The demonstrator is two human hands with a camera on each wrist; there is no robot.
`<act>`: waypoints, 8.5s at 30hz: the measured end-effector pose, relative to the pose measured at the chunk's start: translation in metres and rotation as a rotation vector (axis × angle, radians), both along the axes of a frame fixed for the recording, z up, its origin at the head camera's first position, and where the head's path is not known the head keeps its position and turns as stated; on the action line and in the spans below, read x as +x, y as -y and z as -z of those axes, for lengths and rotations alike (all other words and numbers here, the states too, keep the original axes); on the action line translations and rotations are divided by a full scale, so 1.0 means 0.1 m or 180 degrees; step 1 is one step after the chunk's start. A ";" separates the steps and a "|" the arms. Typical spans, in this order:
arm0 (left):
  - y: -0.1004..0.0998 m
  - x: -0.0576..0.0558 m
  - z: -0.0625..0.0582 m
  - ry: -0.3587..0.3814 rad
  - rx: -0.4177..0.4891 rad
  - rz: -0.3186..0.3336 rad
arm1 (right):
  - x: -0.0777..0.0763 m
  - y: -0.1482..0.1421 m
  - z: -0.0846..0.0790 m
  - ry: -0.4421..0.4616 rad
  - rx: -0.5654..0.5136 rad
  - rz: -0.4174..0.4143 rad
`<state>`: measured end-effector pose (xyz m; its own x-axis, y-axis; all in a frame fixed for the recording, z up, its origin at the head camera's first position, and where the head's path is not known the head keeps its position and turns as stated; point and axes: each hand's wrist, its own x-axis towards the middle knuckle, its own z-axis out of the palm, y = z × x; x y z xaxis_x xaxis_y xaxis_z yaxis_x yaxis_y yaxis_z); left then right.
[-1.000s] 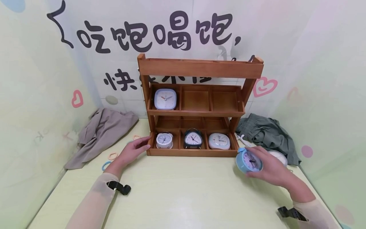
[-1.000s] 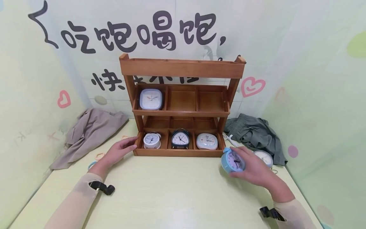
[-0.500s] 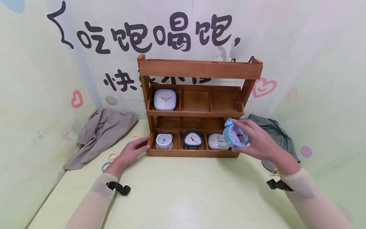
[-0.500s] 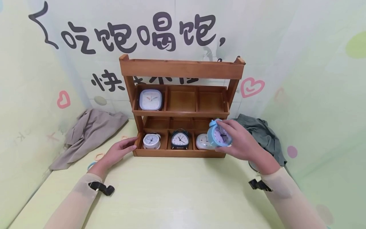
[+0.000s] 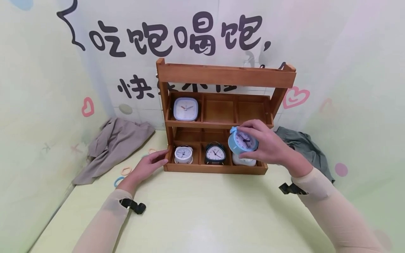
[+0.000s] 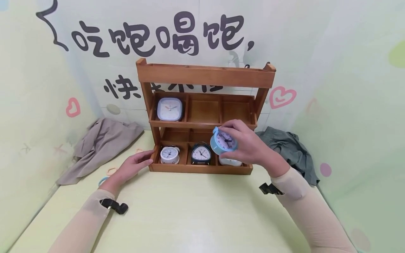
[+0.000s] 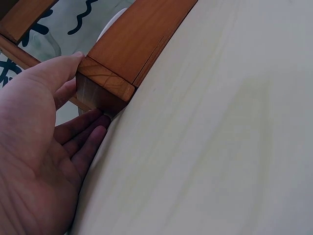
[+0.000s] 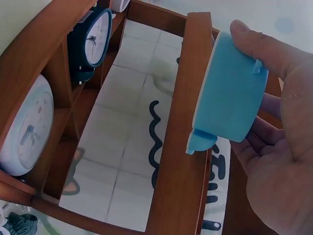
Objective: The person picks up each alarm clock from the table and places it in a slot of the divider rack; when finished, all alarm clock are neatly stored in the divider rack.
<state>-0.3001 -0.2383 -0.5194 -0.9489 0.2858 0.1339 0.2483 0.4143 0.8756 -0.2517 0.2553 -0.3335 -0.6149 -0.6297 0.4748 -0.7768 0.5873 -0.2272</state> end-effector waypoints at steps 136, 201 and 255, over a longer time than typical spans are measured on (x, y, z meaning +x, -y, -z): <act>-0.02 0.00 -0.01 0.0028 -0.0055 -0.0012 | 0.63 -1.96 1.32 0.0720 -0.0328 0.1455; 0.00 0.00 0.02 0.0004 0.0003 -0.0002 | 0.22 -0.89 -0.03 -0.0192 -0.0103 0.0569; -0.01 0.01 -0.01 0.0010 -0.0016 -0.0016 | -0.76 -0.23 -0.28 0.0096 -0.0123 0.1077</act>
<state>-0.2993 -0.2368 -0.5184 -0.9507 0.2817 0.1295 0.2435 0.4199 0.8743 -0.3281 0.2787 -0.3059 -0.8001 -0.3695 0.4726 -0.5319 0.8012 -0.2742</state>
